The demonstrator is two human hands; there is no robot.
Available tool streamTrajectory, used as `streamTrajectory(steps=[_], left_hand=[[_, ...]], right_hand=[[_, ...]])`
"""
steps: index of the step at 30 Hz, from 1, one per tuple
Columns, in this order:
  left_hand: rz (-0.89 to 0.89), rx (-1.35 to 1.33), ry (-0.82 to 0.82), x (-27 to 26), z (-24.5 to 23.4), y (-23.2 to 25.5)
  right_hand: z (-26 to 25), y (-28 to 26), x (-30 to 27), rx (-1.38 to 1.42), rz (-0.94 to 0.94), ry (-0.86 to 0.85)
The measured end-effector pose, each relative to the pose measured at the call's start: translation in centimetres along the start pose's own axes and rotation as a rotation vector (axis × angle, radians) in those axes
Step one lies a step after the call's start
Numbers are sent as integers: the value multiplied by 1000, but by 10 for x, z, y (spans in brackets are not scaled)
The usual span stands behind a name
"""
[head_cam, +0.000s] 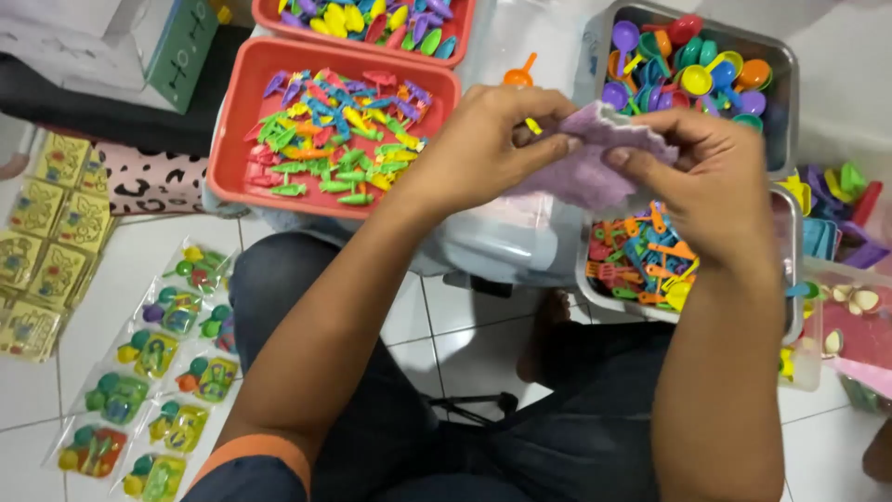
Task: The person sits on the floor and packs small plastic toy cutlery and a yellow toy plate into a clear plastic bag. They pick up various colorful plastic forks, spoons, and knives from metal trays and place them into the bag along with the plate. The person then wipes the yellow plate with a purple cloth before placing it into the bag.
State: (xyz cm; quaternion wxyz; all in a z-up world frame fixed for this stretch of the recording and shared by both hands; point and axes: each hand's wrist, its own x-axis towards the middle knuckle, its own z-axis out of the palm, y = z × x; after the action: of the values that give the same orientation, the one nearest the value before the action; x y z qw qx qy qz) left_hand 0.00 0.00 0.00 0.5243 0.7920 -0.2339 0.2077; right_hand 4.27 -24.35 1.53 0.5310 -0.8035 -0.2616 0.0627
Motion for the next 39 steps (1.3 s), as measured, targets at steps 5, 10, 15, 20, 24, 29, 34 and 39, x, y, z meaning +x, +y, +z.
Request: streamTrajectory(steps=[5, 10, 15, 20, 24, 29, 34, 39], left_hand=[[153, 52, -12, 0, -10, 21], [219, 104, -13, 12, -12, 39], [117, 34, -149, 18, -15, 20], [-65, 49, -182, 32, -26, 16], [-101, 282, 123, 42, -35, -3], [-287, 426, 180, 17, -46, -5], [-105, 465, 64, -1, -56, -37], [-202, 592, -66, -12, -49, -41]], right_hand=[[-4, -13, -8, 24, 38, -103], [-8, -50, -11, -5, 51, -148], [-17, -68, 6, -56, -124, -99], [-37, -37, 15, 12, -111, 62], [-54, 2, 27, 25, -88, 350], [-74, 59, 63, -75, -65, 353], [-43, 61, 115, 118, 2, 328], [-43, 104, 163, 88, 49, 327]])
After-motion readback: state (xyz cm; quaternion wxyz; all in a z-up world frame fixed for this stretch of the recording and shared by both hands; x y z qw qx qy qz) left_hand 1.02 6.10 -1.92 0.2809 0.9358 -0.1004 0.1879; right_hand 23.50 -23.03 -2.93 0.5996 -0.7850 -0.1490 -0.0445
